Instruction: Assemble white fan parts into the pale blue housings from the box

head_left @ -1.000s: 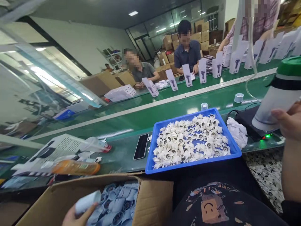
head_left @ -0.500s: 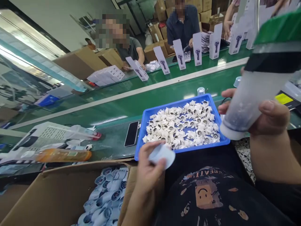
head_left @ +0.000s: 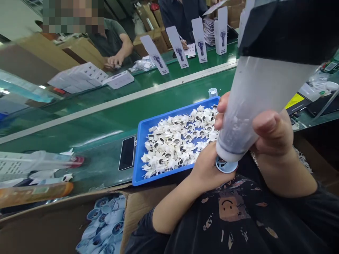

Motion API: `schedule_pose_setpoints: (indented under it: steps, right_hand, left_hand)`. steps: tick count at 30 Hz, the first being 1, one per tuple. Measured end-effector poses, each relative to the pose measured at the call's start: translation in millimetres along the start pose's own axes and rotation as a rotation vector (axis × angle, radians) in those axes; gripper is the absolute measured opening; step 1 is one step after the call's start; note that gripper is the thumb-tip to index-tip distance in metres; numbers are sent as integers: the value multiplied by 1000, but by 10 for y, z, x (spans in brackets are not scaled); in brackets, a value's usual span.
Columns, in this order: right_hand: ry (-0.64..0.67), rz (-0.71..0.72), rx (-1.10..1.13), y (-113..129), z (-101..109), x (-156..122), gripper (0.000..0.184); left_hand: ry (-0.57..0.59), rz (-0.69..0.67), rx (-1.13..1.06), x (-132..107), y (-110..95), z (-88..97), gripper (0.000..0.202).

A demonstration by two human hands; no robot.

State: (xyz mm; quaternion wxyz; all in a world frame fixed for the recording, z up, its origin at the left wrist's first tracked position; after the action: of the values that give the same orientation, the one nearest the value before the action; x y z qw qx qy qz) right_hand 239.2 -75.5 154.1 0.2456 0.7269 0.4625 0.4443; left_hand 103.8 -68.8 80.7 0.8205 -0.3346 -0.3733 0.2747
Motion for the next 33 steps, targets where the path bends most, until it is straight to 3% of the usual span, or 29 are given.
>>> schedule_pose_setpoints:
  steps: [3, 12, 21, 25, 28, 30, 33]
  right_hand:
    - [-15, -18, -72, -4, 3, 2, 42]
    - [90, 12, -64, -57, 23, 65, 53]
    - [39, -52, -73, -57, -44, 68, 56]
    - [47, -48, -120, -61, 29, 84, 57]
    - [-42, 46, -262, 4, 236, 93, 56]
    - [-131, 113, -375, 55, 437, 91, 53]
    - [-234, 268, -523, 80, 727, 42, 52]
  left_hand:
    - [-13, 17, -15, 2, -3, -5, 20]
    - [-51, -4, 3, -9, 29, 5, 23]
    - [-55, 30, 10, -8, 33, 18, 21]
    - [119, 124, -35, 5, 141, 30, 32]
    - [211, 210, 16, -97, 398, 170, 51]
    - [70, 331, 103, -232, 639, 340, 53]
    - [-305, 551, 80, -448, 983, 581, 49]
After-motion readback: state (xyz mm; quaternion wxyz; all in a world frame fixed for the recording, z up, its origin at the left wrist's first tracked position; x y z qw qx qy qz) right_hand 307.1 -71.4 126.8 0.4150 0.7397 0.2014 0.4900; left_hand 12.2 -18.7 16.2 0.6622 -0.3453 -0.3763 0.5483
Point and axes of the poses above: each hand's wrist, its own x-axis towards the middle knuckle, its own z-axis out of the back of the hand, y = z × x, the point moved 1 cm from there along x, towards the middle knuckle, and after that the axes turned 4 degrees about z, right-handed, at the moved point
